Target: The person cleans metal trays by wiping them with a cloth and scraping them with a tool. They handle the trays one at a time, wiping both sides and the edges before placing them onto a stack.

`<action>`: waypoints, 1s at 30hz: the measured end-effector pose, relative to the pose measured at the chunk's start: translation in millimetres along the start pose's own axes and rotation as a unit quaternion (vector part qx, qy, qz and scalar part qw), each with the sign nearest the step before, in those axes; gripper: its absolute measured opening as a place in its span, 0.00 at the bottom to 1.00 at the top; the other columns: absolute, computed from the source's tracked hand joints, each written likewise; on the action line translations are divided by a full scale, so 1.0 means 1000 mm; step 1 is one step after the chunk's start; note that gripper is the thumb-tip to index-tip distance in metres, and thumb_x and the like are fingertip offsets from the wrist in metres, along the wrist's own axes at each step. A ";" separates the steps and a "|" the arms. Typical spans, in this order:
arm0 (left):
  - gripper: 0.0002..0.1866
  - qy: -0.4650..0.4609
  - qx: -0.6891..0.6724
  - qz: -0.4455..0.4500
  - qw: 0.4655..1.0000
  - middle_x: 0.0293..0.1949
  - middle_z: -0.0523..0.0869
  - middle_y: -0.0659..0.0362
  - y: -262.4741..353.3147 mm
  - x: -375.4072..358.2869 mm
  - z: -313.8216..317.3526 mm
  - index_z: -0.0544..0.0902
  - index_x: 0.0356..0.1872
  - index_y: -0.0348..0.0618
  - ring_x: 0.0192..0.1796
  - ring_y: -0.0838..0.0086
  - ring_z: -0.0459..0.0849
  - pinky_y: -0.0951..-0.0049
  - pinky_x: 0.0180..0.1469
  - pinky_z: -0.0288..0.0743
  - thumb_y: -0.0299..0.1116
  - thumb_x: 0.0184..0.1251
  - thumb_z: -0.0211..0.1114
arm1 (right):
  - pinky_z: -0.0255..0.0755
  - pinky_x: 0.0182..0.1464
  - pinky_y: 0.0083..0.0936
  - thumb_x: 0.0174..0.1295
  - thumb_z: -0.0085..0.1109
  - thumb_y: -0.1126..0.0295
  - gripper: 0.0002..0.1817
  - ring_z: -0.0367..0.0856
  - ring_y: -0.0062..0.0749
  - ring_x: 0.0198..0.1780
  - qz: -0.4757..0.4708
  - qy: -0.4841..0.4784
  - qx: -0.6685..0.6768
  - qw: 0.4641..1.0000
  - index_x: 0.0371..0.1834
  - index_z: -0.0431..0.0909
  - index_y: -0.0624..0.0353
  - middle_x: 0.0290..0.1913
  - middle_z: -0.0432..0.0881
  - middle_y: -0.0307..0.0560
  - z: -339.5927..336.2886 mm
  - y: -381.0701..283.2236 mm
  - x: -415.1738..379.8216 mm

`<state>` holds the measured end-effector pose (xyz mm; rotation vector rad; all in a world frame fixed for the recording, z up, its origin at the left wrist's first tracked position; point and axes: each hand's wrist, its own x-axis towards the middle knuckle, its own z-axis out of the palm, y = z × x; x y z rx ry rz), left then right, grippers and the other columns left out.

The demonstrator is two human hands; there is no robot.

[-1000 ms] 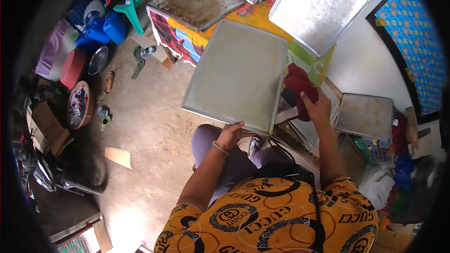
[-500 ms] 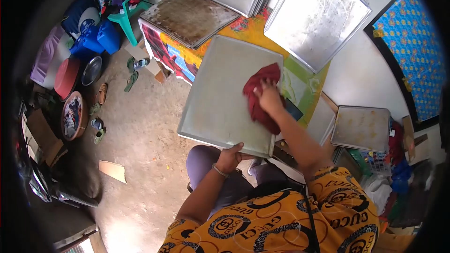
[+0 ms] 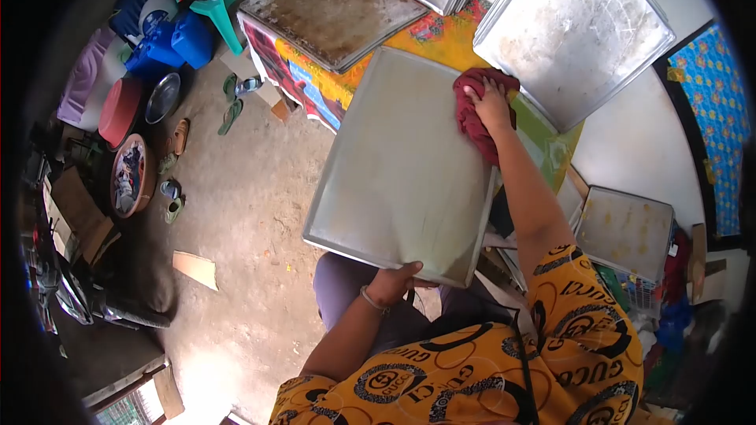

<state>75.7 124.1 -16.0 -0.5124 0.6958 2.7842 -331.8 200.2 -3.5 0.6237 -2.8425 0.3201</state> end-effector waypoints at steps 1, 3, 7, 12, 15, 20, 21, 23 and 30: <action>0.29 -0.002 0.009 -0.002 1.000 0.56 0.73 0.48 0.000 0.000 -0.001 0.59 0.64 0.38 0.55 0.51 0.78 0.52 0.47 0.83 0.24 0.61 0.59 | 0.47 0.69 0.52 0.58 0.48 0.37 0.42 0.59 0.56 0.68 -0.013 -0.001 0.003 1.000 0.64 0.66 0.63 0.66 0.65 0.58 -0.008 -0.008 -0.008; 0.28 0.003 0.012 0.007 1.000 0.57 0.72 0.47 -0.001 0.000 0.000 0.60 0.63 0.38 0.55 0.50 0.77 0.50 0.48 0.82 0.23 0.62 0.59 | 0.47 0.69 0.51 0.53 0.53 0.35 0.47 0.57 0.57 0.68 -0.060 -0.034 0.006 0.998 0.65 0.64 0.64 0.67 0.64 0.59 -0.020 -0.028 -0.034; 0.26 -0.007 0.010 0.022 1.000 0.59 0.69 0.46 -0.005 0.003 -0.004 0.60 0.63 0.37 0.57 0.47 0.75 0.45 0.51 0.79 0.19 0.63 0.54 | 0.47 0.70 0.48 0.49 0.59 0.37 0.48 0.55 0.59 0.69 -0.167 -0.080 0.090 0.979 0.64 0.64 0.66 0.66 0.63 0.62 -0.040 -0.081 -0.108; 0.23 -0.048 0.016 0.059 0.997 0.56 0.73 0.47 -0.011 0.007 -0.013 0.62 0.61 0.37 0.55 0.50 0.77 0.45 0.50 0.79 0.18 0.63 0.52 | 0.47 0.70 0.49 0.48 0.63 0.42 0.44 0.55 0.58 0.70 -0.295 -0.125 0.117 0.940 0.62 0.66 0.65 0.67 0.62 0.60 -0.063 -0.155 -0.202; 0.17 -0.116 0.032 0.041 0.992 0.51 0.79 0.53 -0.014 0.012 -0.023 0.70 0.57 0.40 0.53 0.62 0.80 0.54 0.51 0.78 0.30 0.68 0.56 | 0.47 0.71 0.46 0.50 0.63 0.47 0.37 0.56 0.56 0.70 -0.387 -0.172 0.167 0.890 0.58 0.71 0.62 0.66 0.65 0.57 -0.071 -0.199 -0.245; 0.18 -0.193 0.044 0.076 0.977 0.52 0.79 0.58 -0.024 0.006 -0.044 0.73 0.56 0.43 0.55 0.70 0.78 0.67 0.57 0.72 0.37 0.68 0.57 | 0.72 0.52 0.30 0.48 0.68 0.56 0.29 0.81 0.44 0.47 -0.322 -0.344 0.340 0.814 0.50 0.78 0.64 0.45 0.82 0.58 -0.090 -0.265 -0.272; 0.19 -0.195 0.058 0.089 0.975 0.53 0.79 0.58 -0.024 0.008 -0.048 0.73 0.56 0.43 0.55 0.70 0.78 0.67 0.57 0.72 0.35 0.66 0.60 | 0.73 0.48 0.29 0.49 0.68 0.54 0.30 0.83 0.40 0.42 -0.295 -0.330 0.436 0.784 0.51 0.77 0.64 0.39 0.83 0.58 -0.086 -0.280 -0.278; 0.21 -0.197 0.083 0.120 0.970 0.53 0.79 0.58 -0.023 0.013 -0.055 0.74 0.56 0.43 0.56 0.70 0.77 0.67 0.58 0.71 0.32 0.62 0.64 | 0.73 0.48 0.28 0.50 0.67 0.54 0.29 0.83 0.37 0.43 -0.297 -0.302 0.422 0.801 0.50 0.77 0.65 0.39 0.83 0.58 -0.111 -0.303 -0.280; 0.22 0.033 0.010 0.188 0.982 0.48 0.80 0.58 -0.007 0.003 -0.033 0.69 0.57 0.41 0.49 0.66 0.82 0.56 0.48 0.79 0.30 0.62 0.63 | 0.74 0.44 0.23 0.54 0.65 0.60 0.22 0.78 0.22 0.37 -0.085 -0.230 0.695 0.676 0.46 0.76 0.64 0.37 0.82 0.42 -0.169 -0.246 -0.210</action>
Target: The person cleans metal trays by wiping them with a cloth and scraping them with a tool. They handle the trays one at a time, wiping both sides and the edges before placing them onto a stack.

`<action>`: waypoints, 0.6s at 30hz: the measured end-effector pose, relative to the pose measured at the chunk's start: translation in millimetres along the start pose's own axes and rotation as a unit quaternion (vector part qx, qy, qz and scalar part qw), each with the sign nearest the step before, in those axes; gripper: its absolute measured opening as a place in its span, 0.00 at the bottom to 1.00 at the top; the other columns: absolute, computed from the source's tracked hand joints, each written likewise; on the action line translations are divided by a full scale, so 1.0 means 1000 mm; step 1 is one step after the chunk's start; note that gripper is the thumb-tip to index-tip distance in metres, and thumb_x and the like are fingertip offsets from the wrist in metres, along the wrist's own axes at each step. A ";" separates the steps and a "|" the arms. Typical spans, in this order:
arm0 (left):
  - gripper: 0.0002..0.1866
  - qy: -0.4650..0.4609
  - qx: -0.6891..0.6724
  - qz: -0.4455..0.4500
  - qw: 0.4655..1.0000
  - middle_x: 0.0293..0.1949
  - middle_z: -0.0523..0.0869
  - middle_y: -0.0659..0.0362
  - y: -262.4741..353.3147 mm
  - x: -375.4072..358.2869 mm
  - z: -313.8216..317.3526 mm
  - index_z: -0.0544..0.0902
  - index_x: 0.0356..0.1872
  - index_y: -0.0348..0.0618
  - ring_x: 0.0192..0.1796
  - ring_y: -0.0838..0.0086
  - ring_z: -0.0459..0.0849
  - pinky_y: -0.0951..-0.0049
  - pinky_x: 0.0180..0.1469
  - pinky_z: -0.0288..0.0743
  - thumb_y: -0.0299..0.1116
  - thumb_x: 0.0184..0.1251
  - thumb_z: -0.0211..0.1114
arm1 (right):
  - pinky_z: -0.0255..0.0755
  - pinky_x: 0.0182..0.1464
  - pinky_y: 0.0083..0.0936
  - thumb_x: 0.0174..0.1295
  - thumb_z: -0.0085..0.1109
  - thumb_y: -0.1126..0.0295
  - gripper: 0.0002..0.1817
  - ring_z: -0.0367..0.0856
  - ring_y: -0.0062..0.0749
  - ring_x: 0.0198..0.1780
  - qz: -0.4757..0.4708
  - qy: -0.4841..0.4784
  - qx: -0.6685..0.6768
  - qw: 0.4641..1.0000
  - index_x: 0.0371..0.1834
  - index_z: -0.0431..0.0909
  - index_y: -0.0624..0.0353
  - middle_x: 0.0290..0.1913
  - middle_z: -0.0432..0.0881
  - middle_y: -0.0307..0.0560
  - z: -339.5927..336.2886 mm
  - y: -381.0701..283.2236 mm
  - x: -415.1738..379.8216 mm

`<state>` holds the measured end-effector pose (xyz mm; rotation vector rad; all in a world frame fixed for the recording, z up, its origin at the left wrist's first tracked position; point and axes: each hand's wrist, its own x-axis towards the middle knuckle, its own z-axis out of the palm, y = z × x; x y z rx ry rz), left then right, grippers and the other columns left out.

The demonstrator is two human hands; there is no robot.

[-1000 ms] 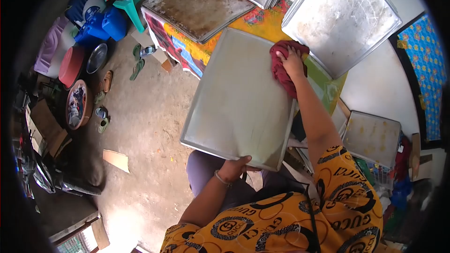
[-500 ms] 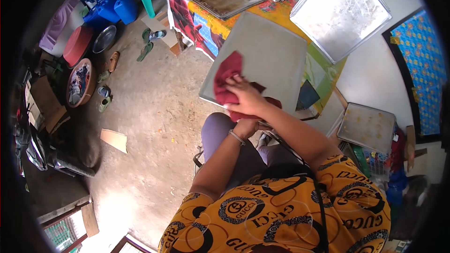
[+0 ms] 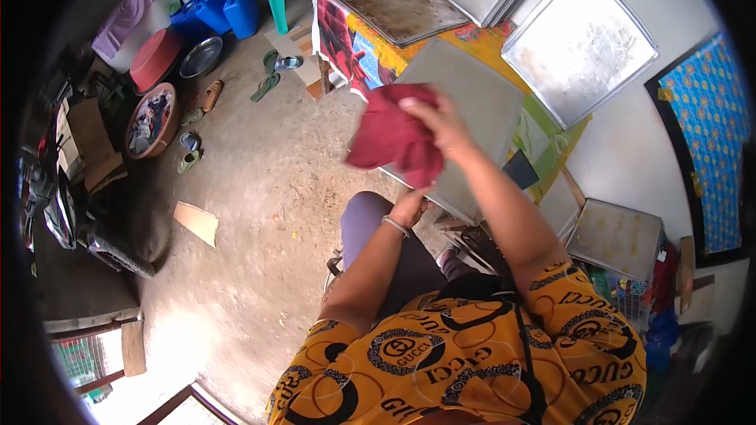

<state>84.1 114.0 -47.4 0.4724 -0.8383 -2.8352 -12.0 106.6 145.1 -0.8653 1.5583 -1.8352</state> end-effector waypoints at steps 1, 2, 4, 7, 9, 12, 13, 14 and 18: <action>0.20 0.004 -0.084 0.007 0.996 0.49 0.80 0.57 -0.002 0.007 -0.015 0.70 0.55 0.41 0.50 0.65 0.81 0.58 0.49 0.79 0.29 0.63 0.62 | 0.73 0.46 0.23 0.53 0.66 0.61 0.23 0.78 0.23 0.39 -0.004 0.032 -0.020 0.999 0.48 0.75 0.64 0.40 0.81 0.44 -0.026 -0.011 -0.001; 0.20 0.024 -0.115 0.029 0.993 0.50 0.79 0.57 0.006 0.004 -0.014 0.70 0.55 0.41 0.51 0.65 0.81 0.58 0.50 0.79 0.29 0.63 0.62 | 0.73 0.48 0.24 0.54 0.66 0.62 0.24 0.78 0.25 0.42 -0.013 0.076 0.013 0.997 0.50 0.73 0.64 0.43 0.79 0.45 -0.049 -0.019 -0.007; 0.19 0.052 -0.153 0.045 0.986 0.48 0.79 0.57 0.019 0.004 -0.006 0.70 0.54 0.42 0.51 0.67 0.81 0.64 0.48 0.80 0.25 0.61 0.63 | 0.70 0.52 0.24 0.56 0.64 0.65 0.22 0.77 0.27 0.46 -0.051 0.169 -0.043 0.983 0.51 0.73 0.64 0.45 0.78 0.45 -0.093 -0.026 -0.025; 0.21 0.061 -0.099 -0.003 0.993 0.48 0.78 0.58 0.022 0.003 0.002 0.69 0.54 0.42 0.49 0.68 0.81 0.68 0.45 0.80 0.22 0.60 0.63 | 0.69 0.54 0.26 0.55 0.65 0.61 0.27 0.77 0.34 0.49 -0.018 0.280 -0.155 0.947 0.55 0.71 0.66 0.48 0.78 0.50 -0.158 -0.008 -0.041; 0.22 0.040 -0.086 -0.011 0.995 0.48 0.78 0.58 0.018 0.002 -0.001 0.69 0.54 0.42 0.48 0.69 0.81 0.70 0.43 0.80 0.20 0.59 0.62 | 0.66 0.59 0.35 0.55 0.64 0.53 0.33 0.73 0.43 0.55 -0.020 0.308 -0.372 0.875 0.59 0.69 0.64 0.54 0.74 0.57 -0.180 0.015 -0.048; 0.23 0.036 -0.081 -0.021 0.996 0.50 0.77 0.57 0.013 0.002 0.003 0.68 0.55 0.42 0.49 0.67 0.80 0.69 0.44 0.80 0.18 0.57 0.60 | 0.57 0.64 0.48 0.53 0.59 0.42 0.42 0.61 0.56 0.65 0.131 0.261 -0.632 0.718 0.65 0.65 0.60 0.64 0.63 0.65 -0.182 0.051 -0.045; 0.24 0.042 -0.082 -0.024 0.995 0.50 0.76 0.57 0.014 -0.001 0.006 0.67 0.55 0.42 0.50 0.66 0.80 0.67 0.45 0.80 0.17 0.57 0.60 | 0.53 0.66 0.53 0.52 0.56 0.38 0.45 0.57 0.60 0.68 0.206 0.224 -0.696 0.651 0.67 0.63 0.58 0.67 0.59 0.67 -0.186 0.066 -0.041; 0.25 0.041 -0.084 -0.027 0.995 0.50 0.76 0.56 0.014 -0.005 0.009 0.67 0.56 0.42 0.51 0.65 0.79 0.66 0.47 0.80 0.17 0.56 0.59 | 0.51 0.66 0.55 0.52 0.54 0.36 0.46 0.53 0.60 0.69 0.222 0.232 -0.682 0.657 0.68 0.62 0.57 0.68 0.56 0.66 -0.197 0.074 -0.033; 0.26 0.051 -0.080 -0.050 0.994 0.51 0.75 0.54 0.017 -0.009 0.014 0.66 0.58 0.41 0.55 0.62 0.77 0.60 0.54 0.76 0.16 0.55 0.58 | 0.48 0.68 0.56 0.52 0.51 0.33 0.48 0.49 0.61 0.71 0.249 0.283 -0.658 0.651 0.69 0.59 0.56 0.71 0.51 0.64 -0.265 0.096 0.028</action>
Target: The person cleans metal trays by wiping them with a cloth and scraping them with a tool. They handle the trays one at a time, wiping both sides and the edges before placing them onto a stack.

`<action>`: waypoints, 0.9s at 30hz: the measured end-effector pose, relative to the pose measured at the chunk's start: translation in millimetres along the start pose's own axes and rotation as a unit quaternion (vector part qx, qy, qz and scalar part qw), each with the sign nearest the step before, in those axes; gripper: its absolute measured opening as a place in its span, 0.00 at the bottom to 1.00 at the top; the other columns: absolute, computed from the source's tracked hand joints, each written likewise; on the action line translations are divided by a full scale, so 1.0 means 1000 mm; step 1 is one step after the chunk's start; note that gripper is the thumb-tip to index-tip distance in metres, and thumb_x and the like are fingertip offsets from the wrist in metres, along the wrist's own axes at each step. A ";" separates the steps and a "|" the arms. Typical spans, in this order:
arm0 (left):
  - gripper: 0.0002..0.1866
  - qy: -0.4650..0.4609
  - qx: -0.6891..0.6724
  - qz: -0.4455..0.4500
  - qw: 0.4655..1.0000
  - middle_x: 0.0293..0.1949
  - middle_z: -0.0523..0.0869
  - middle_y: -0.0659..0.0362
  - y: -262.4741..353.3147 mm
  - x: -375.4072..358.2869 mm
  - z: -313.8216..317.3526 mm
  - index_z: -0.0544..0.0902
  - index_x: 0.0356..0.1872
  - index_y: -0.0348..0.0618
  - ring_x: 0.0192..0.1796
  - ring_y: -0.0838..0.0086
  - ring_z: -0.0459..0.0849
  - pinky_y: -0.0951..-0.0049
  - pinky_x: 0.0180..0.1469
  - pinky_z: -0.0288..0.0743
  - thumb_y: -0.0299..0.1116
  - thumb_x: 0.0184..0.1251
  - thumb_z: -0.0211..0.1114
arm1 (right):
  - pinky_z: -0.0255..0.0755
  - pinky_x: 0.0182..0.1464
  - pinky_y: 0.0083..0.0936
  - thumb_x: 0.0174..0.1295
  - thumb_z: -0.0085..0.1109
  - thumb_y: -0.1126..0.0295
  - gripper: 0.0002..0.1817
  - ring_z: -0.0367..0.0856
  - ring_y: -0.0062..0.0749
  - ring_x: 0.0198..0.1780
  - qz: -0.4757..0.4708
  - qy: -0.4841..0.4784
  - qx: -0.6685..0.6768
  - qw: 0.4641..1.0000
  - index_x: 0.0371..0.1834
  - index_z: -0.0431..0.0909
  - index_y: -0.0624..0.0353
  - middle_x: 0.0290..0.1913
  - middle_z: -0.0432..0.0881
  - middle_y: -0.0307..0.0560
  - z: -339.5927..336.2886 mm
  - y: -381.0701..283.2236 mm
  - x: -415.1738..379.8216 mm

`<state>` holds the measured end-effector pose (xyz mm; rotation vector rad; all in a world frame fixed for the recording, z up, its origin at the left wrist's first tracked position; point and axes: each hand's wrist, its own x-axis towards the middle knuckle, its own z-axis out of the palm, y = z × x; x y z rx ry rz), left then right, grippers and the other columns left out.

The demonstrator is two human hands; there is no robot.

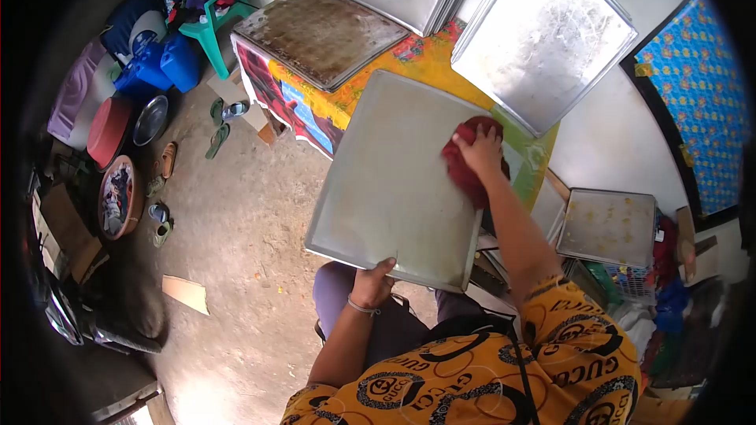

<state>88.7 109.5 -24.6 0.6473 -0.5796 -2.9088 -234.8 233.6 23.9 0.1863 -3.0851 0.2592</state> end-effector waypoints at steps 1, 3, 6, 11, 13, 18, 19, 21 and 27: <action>0.26 0.006 0.004 -0.009 1.000 0.52 0.75 0.54 0.000 0.001 -0.003 0.66 0.58 0.41 0.56 0.61 0.77 0.59 0.56 0.75 0.16 0.56 0.57 | 0.48 0.68 0.55 0.53 0.51 0.33 0.47 0.51 0.60 0.70 0.012 0.014 -0.005 1.000 0.69 0.60 0.57 0.71 0.52 0.64 0.002 -0.001 0.023; 0.25 0.002 0.012 -0.014 1.000 0.51 0.75 0.55 0.000 0.003 -0.007 0.66 0.57 0.42 0.55 0.60 0.77 0.58 0.55 0.75 0.15 0.57 0.56 | 0.54 0.66 0.53 0.53 0.49 0.31 0.48 0.57 0.62 0.67 0.043 0.026 -0.017 0.999 0.67 0.62 0.59 0.68 0.58 0.66 0.001 -0.012 0.059; 0.23 0.035 0.068 -0.075 0.994 0.50 0.74 0.55 0.001 0.000 -0.007 0.67 0.57 0.43 0.52 0.60 0.79 0.58 0.49 0.79 0.18 0.59 0.56 | 0.57 0.65 0.47 0.53 0.51 0.34 0.45 0.64 0.60 0.62 -0.003 0.058 -0.031 0.998 0.60 0.69 0.66 0.61 0.66 0.68 0.016 -0.053 0.070; 0.22 0.002 0.079 -0.095 0.992 0.48 0.76 0.54 0.004 0.002 -0.008 0.67 0.56 0.42 0.51 0.62 0.80 0.62 0.43 0.83 0.22 0.61 0.59 | 0.56 0.66 0.45 0.53 0.55 0.40 0.41 0.63 0.58 0.64 -0.175 0.071 0.021 0.982 0.59 0.71 0.65 0.63 0.65 0.65 0.035 -0.147 0.061; 0.22 -0.013 0.090 -0.099 0.991 0.48 0.77 0.54 0.005 0.001 -0.011 0.68 0.57 0.41 0.50 0.62 0.80 0.63 0.42 0.84 0.23 0.61 0.60 | 0.55 0.67 0.42 0.53 0.56 0.40 0.41 0.62 0.57 0.64 -0.245 0.072 0.042 0.966 0.60 0.71 0.65 0.64 0.66 0.63 0.043 -0.168 0.079; 0.20 -0.027 0.168 -0.079 0.982 0.47 0.78 0.55 -0.005 0.009 -0.031 0.70 0.55 0.39 0.48 0.65 0.81 0.65 0.41 0.82 0.24 0.62 0.60 | 0.55 0.68 0.37 0.52 0.59 0.43 0.38 0.64 0.52 0.65 -0.393 0.023 0.123 0.911 0.59 0.72 0.62 0.64 0.67 0.58 0.043 -0.185 0.098; 0.20 -0.048 0.258 -0.039 0.964 0.47 0.78 0.55 -0.004 0.006 -0.033 0.70 0.55 0.39 0.47 0.65 0.81 0.65 0.42 0.81 0.24 0.62 0.60 | 0.56 0.68 0.36 0.52 0.60 0.43 0.38 0.63 0.51 0.65 -0.407 0.013 0.136 0.903 0.59 0.72 0.62 0.65 0.67 0.57 0.044 -0.184 0.092; 0.19 -0.049 0.331 -0.013 0.942 0.46 0.78 0.56 0.007 0.002 -0.021 0.71 0.54 0.37 0.46 0.65 0.80 0.65 0.44 0.78 0.23 0.61 0.60 | 0.57 0.68 0.35 0.52 0.61 0.46 0.37 0.64 0.51 0.65 -0.430 0.002 0.141 0.892 0.59 0.73 0.62 0.64 0.68 0.56 0.042 -0.184 0.072; 0.19 -0.010 0.156 -0.019 0.988 0.47 0.77 0.56 0.010 0.000 -0.002 0.71 0.53 0.37 0.47 0.66 0.79 0.64 0.46 0.77 0.22 0.60 0.61 | 0.60 0.66 0.39 0.51 0.63 0.49 0.34 0.67 0.52 0.62 -0.498 -0.029 0.191 0.846 0.56 0.74 0.62 0.62 0.69 0.57 0.024 -0.173 -0.050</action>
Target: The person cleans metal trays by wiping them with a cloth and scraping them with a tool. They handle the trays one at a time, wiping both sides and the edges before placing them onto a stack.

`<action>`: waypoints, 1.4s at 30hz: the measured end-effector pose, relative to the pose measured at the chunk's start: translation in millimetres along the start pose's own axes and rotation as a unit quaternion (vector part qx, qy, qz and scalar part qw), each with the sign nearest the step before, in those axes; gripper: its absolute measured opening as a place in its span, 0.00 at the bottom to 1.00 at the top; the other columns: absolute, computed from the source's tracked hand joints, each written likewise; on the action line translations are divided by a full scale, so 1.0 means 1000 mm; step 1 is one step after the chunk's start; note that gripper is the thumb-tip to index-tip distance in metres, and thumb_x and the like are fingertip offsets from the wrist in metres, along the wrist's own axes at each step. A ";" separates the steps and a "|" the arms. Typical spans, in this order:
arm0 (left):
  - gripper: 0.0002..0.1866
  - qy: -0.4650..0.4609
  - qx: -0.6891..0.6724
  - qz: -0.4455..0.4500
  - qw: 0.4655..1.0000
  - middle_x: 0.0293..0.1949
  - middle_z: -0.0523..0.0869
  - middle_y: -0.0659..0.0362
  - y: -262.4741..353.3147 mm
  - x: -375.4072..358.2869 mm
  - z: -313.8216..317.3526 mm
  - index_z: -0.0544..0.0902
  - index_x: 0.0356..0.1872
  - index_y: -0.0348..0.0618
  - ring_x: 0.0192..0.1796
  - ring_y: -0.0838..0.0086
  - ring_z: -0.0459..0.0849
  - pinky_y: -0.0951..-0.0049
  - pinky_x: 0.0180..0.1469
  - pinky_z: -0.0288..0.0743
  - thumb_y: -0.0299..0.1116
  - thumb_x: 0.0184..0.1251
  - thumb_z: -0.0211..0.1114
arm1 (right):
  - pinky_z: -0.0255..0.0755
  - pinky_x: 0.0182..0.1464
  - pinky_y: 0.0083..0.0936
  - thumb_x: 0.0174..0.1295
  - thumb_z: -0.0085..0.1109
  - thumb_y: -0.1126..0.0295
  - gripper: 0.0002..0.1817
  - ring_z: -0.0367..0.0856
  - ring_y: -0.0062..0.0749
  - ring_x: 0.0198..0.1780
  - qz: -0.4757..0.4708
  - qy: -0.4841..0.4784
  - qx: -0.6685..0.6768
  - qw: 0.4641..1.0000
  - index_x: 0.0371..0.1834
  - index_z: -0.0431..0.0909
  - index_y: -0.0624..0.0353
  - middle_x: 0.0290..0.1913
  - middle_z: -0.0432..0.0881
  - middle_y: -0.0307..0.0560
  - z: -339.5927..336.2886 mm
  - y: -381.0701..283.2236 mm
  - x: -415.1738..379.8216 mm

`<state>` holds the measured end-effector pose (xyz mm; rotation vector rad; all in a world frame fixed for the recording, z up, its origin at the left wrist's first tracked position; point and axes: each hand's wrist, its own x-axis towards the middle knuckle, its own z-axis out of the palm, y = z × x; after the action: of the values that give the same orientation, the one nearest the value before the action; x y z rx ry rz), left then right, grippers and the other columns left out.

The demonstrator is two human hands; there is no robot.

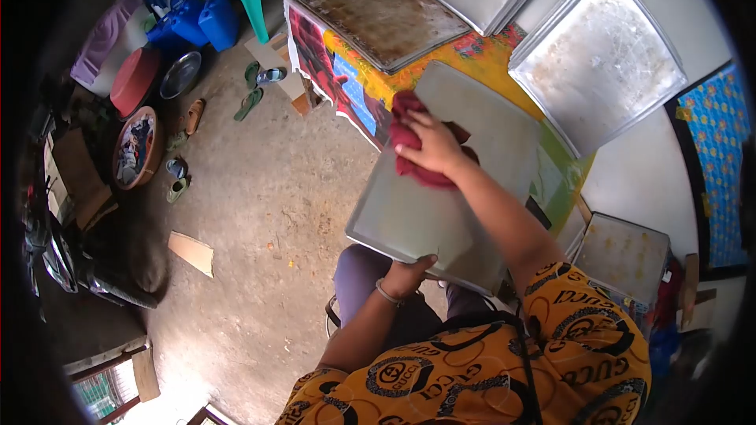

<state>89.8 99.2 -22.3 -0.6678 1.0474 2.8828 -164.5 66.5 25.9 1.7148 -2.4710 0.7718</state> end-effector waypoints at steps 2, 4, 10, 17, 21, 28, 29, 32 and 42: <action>0.19 -0.008 -0.044 0.004 0.999 0.46 0.77 0.55 -0.007 0.002 0.000 0.71 0.53 0.37 0.48 0.65 0.79 0.63 0.46 0.79 0.21 0.60 0.60 | 0.59 0.66 0.40 0.50 0.63 0.50 0.33 0.67 0.53 0.62 -0.027 -0.016 -0.011 0.999 0.55 0.75 0.61 0.62 0.70 0.56 0.003 -0.030 -0.023; 0.18 -0.034 -0.068 0.015 0.997 0.45 0.78 0.53 -0.020 0.010 -0.010 0.70 0.52 0.37 0.46 0.60 0.82 0.54 0.43 0.83 0.19 0.59 0.59 | 0.58 0.66 0.40 0.50 0.62 0.50 0.32 0.67 0.52 0.62 -0.036 -0.046 0.006 0.998 0.55 0.76 0.60 0.62 0.70 0.55 0.006 -0.057 -0.043; 0.18 -0.104 -0.065 0.024 0.992 0.51 0.79 0.51 -0.034 0.025 -0.024 0.70 0.56 0.38 0.50 0.59 0.82 0.58 0.47 0.82 0.22 0.66 0.53 | 0.61 0.66 0.33 0.42 0.65 0.57 0.28 0.69 0.42 0.62 -0.130 -0.185 0.075 0.971 0.49 0.81 0.55 0.60 0.74 0.47 0.008 -0.117 -0.082; 0.22 -0.243 -0.066 0.063 0.966 0.56 0.77 0.52 -0.034 0.015 -0.020 0.69 0.59 0.39 0.57 0.60 0.78 0.57 0.55 0.77 0.25 0.64 0.58 | 0.72 0.53 0.32 0.40 0.64 0.59 0.26 0.79 0.44 0.48 -0.060 -0.287 0.094 0.951 0.46 0.82 0.57 0.48 0.82 0.49 -0.025 -0.126 -0.106; 0.30 -0.250 -0.044 0.101 0.962 0.60 0.72 0.50 -0.035 0.011 -0.026 0.60 0.65 0.39 0.62 0.58 0.73 0.54 0.59 0.73 0.23 0.62 0.59 | 0.75 0.46 0.32 0.40 0.63 0.61 0.25 0.82 0.47 0.40 0.091 -0.341 0.126 0.927 0.45 0.82 0.58 0.39 0.84 0.55 -0.070 -0.108 -0.147; 0.33 -0.262 -0.078 0.074 0.959 0.61 0.70 0.47 -0.025 0.007 -0.013 0.58 0.66 0.36 0.60 0.54 0.75 0.52 0.55 0.76 0.42 0.66 0.60 | 0.74 0.43 0.35 0.42 0.65 0.59 0.24 0.82 0.47 0.38 0.103 -0.325 0.093 0.935 0.44 0.81 0.59 0.36 0.84 0.55 -0.129 -0.053 -0.267; 0.36 -0.271 -0.038 0.080 0.959 0.62 0.70 0.47 -0.022 0.008 -0.013 0.58 0.66 0.37 0.60 0.55 0.75 0.52 0.56 0.76 0.50 0.67 0.57 | 0.74 0.43 0.36 0.42 0.65 0.60 0.23 0.82 0.48 0.38 0.109 -0.356 0.061 0.926 0.43 0.82 0.59 0.36 0.84 0.55 -0.142 -0.049 -0.278; 0.36 -0.256 -0.051 0.086 0.961 0.62 0.70 0.47 -0.016 0.010 -0.004 0.57 0.66 0.37 0.60 0.56 0.74 0.53 0.56 0.76 0.53 0.67 0.54 | 0.75 0.40 0.36 0.42 0.64 0.60 0.22 0.82 0.50 0.36 0.185 -0.475 -0.129 0.851 0.41 0.83 0.59 0.35 0.83 0.57 -0.197 -0.076 -0.292; 0.43 -0.181 -0.140 0.084 0.970 0.66 0.64 0.52 -0.010 0.015 0.040 0.55 0.69 0.44 0.65 0.57 0.67 0.52 0.63 0.64 0.66 0.63 0.48 | 0.72 0.48 0.25 0.53 0.55 0.71 0.19 0.81 0.32 0.39 0.510 -0.080 -0.021 0.856 0.49 0.78 0.66 0.42 0.84 0.49 -0.236 0.004 -0.545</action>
<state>62.0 129.5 -6.7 -0.0402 0.6871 3.1589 -13.2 639.0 65.7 0.3055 -3.4101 0.5666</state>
